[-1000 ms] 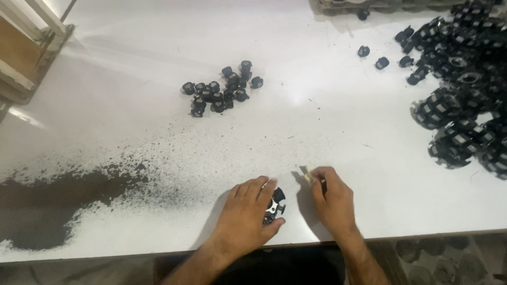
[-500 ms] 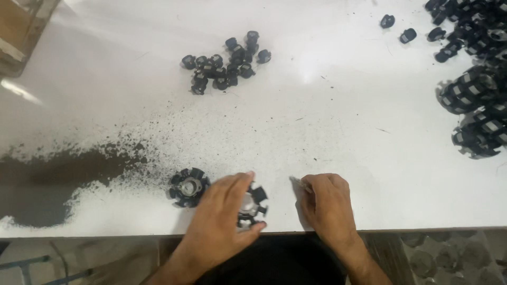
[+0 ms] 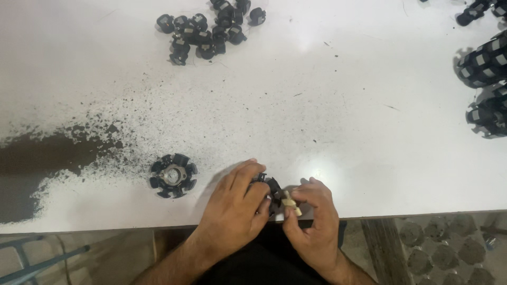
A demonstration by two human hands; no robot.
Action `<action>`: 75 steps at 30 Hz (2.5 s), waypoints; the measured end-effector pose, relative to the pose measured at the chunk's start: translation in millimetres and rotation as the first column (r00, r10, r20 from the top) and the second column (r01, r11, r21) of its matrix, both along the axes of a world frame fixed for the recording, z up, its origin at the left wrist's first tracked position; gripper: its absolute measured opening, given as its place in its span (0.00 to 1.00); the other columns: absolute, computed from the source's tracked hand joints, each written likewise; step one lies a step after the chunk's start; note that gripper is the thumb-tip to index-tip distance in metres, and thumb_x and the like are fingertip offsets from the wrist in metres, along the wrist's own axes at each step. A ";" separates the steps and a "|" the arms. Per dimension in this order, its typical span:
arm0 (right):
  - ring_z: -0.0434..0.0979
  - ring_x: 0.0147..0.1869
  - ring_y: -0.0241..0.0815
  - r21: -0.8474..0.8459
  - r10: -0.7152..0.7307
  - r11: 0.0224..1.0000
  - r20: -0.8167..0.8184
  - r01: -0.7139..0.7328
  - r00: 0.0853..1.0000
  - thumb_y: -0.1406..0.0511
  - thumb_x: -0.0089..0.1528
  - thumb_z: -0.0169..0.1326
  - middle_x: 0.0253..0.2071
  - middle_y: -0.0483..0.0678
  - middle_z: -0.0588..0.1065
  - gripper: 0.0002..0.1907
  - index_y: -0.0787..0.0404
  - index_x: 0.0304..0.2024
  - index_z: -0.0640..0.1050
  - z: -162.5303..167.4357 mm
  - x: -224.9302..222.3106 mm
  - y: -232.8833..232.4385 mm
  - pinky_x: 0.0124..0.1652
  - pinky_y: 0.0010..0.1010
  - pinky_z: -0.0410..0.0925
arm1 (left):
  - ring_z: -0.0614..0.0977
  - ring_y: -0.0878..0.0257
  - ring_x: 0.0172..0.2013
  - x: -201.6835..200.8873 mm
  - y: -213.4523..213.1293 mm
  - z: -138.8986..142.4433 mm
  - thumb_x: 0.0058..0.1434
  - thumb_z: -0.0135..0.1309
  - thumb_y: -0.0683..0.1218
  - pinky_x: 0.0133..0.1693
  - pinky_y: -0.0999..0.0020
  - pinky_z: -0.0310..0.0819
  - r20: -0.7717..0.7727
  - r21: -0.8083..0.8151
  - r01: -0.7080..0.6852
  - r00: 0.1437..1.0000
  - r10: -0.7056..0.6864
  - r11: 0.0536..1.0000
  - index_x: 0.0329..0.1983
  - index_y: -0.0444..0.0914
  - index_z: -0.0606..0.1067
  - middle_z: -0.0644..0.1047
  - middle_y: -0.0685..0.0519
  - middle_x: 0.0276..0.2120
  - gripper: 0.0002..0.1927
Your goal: The person sits at a white workbench assembling black plastic rotor-like components. They pick up a star-shaped plastic body, press a small black cap piece into its center using a small stick tool and their fingers, then place the finished assembly in rows with the others, occasionally gathering loose parts from the table.
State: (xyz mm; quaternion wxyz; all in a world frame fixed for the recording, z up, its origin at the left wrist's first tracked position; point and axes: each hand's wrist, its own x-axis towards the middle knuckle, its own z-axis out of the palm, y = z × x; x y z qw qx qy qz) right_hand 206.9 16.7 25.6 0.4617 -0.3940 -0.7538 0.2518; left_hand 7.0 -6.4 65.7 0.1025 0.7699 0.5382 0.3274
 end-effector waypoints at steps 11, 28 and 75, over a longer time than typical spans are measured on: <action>0.78 0.51 0.47 0.130 -0.019 0.991 0.198 -0.007 0.980 0.72 0.52 0.65 0.42 0.48 0.78 0.18 0.60 0.44 0.76 5.0 -17.8 -0.3 0.66 0.54 0.63 | 0.78 0.53 0.54 1.9 -1.3 -15.4 0.57 0.64 0.43 0.55 0.53 0.70 0.126 -0.048 -0.149 0.980 0.154 0.988 0.40 0.37 0.78 0.76 0.48 0.54 0.09; 0.82 0.41 0.42 0.007 0.059 0.998 0.202 -0.061 0.978 0.71 0.55 0.65 0.36 0.46 0.79 0.14 0.60 0.42 0.78 21.5 -19.6 8.6 0.64 0.53 0.68 | 0.75 0.53 0.57 5.3 0.1 -20.2 0.56 0.64 0.44 0.59 0.51 0.63 0.196 -0.072 -0.150 0.967 0.161 0.986 0.36 0.39 0.78 0.76 0.49 0.54 0.08; 0.82 0.44 0.48 0.035 0.008 0.999 0.129 -0.013 0.992 0.73 0.58 0.63 0.38 0.50 0.79 0.13 0.63 0.43 0.75 6.0 -24.4 8.6 0.60 0.50 0.72 | 0.79 0.55 0.43 -8.0 5.0 -2.8 0.58 0.62 0.40 0.45 0.60 0.76 0.057 -0.023 -0.154 0.986 0.155 0.988 0.40 0.35 0.75 0.77 0.49 0.44 0.10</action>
